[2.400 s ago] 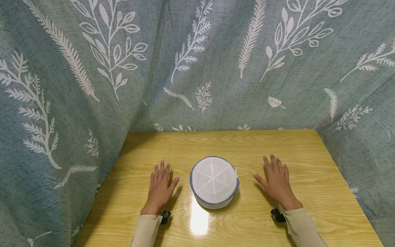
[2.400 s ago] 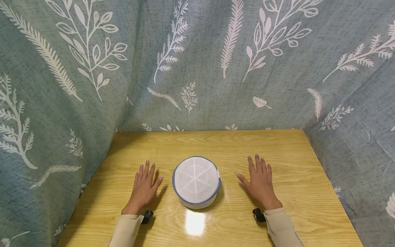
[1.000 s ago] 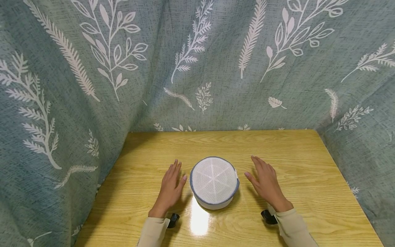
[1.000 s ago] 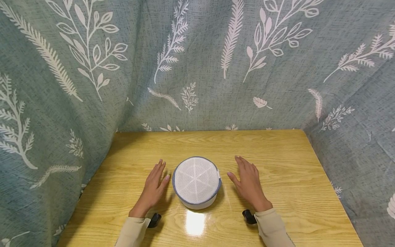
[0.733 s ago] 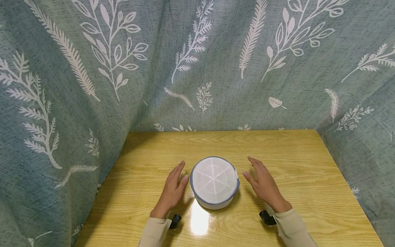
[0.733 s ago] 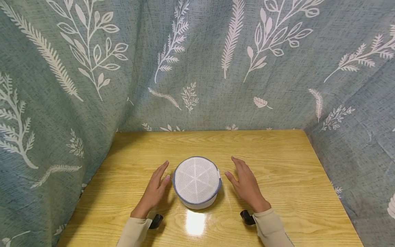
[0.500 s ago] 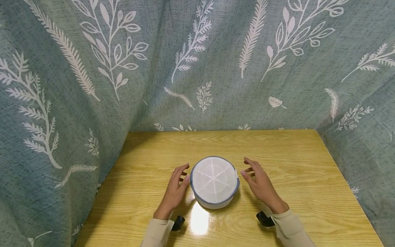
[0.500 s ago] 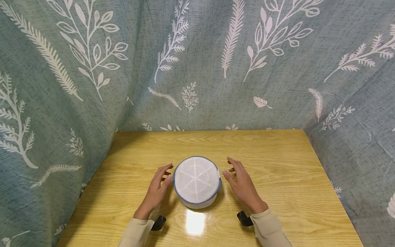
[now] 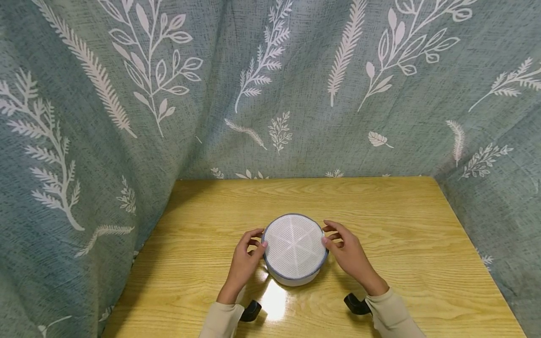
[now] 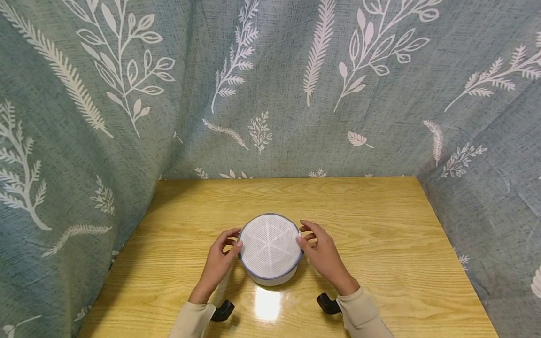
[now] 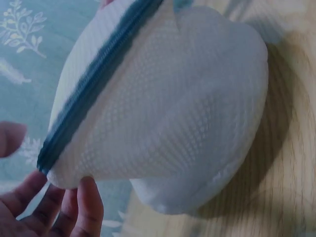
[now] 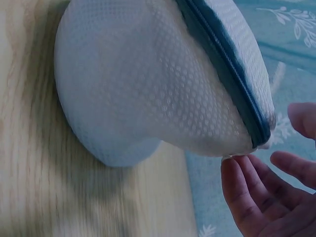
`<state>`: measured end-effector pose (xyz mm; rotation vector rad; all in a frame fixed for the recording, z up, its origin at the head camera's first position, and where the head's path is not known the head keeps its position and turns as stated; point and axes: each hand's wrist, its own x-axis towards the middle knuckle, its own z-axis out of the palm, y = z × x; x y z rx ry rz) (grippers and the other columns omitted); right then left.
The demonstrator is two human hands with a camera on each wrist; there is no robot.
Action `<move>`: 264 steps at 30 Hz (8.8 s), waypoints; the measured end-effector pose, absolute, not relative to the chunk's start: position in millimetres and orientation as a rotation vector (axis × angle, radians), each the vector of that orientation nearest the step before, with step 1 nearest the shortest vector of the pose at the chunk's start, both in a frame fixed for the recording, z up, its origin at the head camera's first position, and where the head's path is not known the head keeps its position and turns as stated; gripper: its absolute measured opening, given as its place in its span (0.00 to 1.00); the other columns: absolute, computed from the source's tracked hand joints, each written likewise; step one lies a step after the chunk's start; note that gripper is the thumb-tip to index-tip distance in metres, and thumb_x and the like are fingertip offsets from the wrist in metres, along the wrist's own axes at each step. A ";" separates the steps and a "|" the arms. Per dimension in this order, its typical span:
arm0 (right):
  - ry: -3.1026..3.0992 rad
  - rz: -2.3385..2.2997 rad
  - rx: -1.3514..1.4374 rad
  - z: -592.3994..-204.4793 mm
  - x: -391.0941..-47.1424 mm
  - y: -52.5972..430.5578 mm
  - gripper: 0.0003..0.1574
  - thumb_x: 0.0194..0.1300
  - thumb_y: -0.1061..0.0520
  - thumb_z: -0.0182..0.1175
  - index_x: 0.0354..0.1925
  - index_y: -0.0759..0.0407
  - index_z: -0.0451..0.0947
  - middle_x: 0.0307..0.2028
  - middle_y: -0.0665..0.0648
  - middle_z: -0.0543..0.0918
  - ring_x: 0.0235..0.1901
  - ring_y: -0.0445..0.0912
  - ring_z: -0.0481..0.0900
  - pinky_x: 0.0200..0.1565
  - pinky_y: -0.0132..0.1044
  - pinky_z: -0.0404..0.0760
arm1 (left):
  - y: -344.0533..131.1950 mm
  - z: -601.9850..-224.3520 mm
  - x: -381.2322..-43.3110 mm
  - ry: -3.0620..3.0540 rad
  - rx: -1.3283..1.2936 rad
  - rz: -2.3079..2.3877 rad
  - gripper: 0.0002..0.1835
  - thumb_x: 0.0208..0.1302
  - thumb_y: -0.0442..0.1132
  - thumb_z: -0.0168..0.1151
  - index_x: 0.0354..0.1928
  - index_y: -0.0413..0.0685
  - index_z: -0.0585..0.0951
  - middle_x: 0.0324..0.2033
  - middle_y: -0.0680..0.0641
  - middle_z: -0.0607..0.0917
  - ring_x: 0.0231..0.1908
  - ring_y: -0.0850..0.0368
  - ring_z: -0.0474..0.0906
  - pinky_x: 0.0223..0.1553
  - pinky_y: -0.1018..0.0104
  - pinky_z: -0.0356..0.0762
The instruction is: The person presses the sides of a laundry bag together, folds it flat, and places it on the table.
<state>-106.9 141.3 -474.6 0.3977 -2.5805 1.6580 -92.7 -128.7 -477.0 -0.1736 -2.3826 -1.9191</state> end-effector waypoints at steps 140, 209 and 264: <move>-2.649 1.493 0.477 -546.2 -109.7 136.6 0.26 0.61 0.58 0.62 0.57 0.60 0.72 0.53 0.58 0.74 0.49 0.50 0.74 0.48 0.44 0.77 | -121.1 -541.5 -100.1 -2.607 -0.501 -1.116 0.18 0.54 0.35 0.68 0.49 0.48 0.80 0.51 0.52 0.76 0.54 0.56 0.68 0.56 0.59 0.67; -2.772 0.676 1.174 -550.4 -91.0 115.3 0.54 0.47 0.40 0.69 0.68 0.55 0.61 0.67 0.53 0.61 0.65 0.55 0.58 0.59 0.54 0.64 | -126.0 -548.7 -85.5 -2.910 -0.999 -0.877 0.38 0.52 0.58 0.66 0.64 0.54 0.70 0.67 0.55 0.61 0.67 0.54 0.55 0.60 0.53 0.64; -2.697 0.790 1.183 -551.9 -94.2 127.9 0.39 0.55 0.37 0.63 0.60 0.56 0.72 0.62 0.55 0.69 0.62 0.53 0.62 0.62 0.53 0.56 | -125.6 -542.3 -86.8 -2.681 -1.135 -0.800 0.21 0.59 0.54 0.61 0.50 0.52 0.80 0.55 0.53 0.77 0.62 0.52 0.65 0.65 0.54 0.55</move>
